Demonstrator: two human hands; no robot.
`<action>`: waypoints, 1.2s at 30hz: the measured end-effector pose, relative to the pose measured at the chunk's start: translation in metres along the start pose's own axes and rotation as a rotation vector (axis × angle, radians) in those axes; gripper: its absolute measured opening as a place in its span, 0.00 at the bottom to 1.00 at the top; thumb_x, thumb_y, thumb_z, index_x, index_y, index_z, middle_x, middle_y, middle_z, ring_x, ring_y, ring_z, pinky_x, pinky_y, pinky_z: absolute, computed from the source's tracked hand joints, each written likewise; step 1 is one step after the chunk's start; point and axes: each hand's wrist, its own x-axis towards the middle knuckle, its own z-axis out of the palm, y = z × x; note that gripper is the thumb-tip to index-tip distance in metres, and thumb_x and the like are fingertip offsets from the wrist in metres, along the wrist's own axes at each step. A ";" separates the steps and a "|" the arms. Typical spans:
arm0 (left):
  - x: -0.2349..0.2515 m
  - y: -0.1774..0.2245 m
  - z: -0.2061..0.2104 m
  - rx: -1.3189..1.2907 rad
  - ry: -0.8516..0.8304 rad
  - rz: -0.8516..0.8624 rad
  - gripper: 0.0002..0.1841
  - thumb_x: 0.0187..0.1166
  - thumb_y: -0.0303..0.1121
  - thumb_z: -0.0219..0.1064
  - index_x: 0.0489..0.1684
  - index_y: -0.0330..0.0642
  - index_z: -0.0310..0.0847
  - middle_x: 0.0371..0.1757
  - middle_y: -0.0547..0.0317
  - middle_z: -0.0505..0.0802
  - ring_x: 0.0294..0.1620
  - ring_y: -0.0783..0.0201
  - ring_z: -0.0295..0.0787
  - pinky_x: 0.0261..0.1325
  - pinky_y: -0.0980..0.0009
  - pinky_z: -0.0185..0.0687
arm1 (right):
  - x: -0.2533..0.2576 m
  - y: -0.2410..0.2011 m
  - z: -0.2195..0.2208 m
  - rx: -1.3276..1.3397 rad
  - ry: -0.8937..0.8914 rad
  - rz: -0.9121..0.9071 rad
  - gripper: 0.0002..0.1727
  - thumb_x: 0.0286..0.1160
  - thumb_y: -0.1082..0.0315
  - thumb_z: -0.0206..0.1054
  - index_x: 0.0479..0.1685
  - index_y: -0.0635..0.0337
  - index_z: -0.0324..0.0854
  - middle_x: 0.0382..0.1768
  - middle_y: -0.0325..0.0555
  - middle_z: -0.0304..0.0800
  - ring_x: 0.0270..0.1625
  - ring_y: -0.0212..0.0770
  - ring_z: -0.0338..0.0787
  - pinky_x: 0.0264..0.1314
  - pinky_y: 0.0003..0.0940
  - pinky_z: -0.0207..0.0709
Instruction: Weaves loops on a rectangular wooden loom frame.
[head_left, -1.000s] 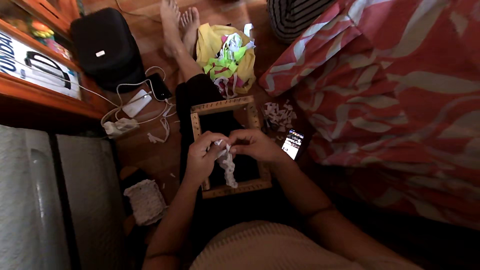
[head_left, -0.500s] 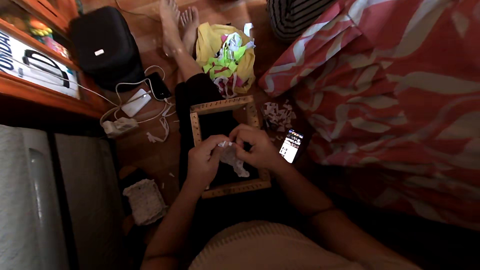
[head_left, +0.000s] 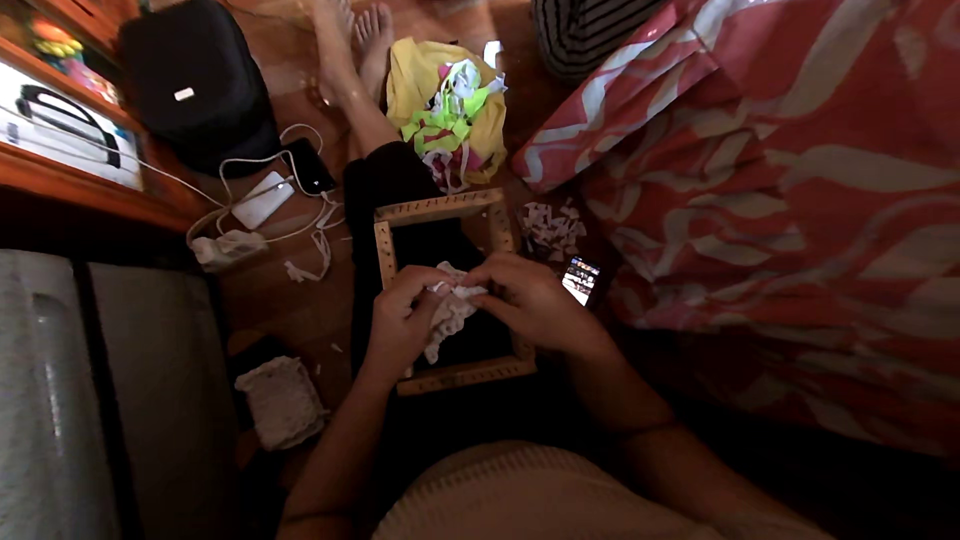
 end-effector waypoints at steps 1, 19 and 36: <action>-0.001 0.001 0.000 -0.001 0.002 -0.010 0.08 0.83 0.25 0.62 0.46 0.32 0.87 0.48 0.58 0.91 0.46 0.79 0.85 0.52 0.83 0.82 | -0.001 0.000 -0.001 0.027 0.010 -0.002 0.09 0.73 0.73 0.71 0.49 0.64 0.89 0.43 0.48 0.87 0.40 0.34 0.86 0.43 0.26 0.84; -0.017 0.015 0.025 -0.075 0.112 -0.126 0.09 0.87 0.27 0.55 0.45 0.33 0.80 0.38 0.64 0.89 0.39 0.83 0.85 0.47 0.84 0.83 | -0.008 -0.002 -0.003 0.470 0.179 -0.041 0.08 0.72 0.77 0.65 0.48 0.60 0.80 0.28 0.28 0.79 0.25 0.15 0.76 0.28 0.09 0.73; -0.023 0.001 0.017 0.116 0.221 -0.177 0.11 0.85 0.30 0.60 0.44 0.29 0.85 0.35 0.59 0.91 0.36 0.82 0.84 0.45 0.85 0.80 | -0.023 0.027 -0.021 0.487 0.461 0.081 0.12 0.70 0.78 0.64 0.44 0.48 0.79 0.32 0.20 0.84 0.28 0.15 0.80 0.32 0.12 0.77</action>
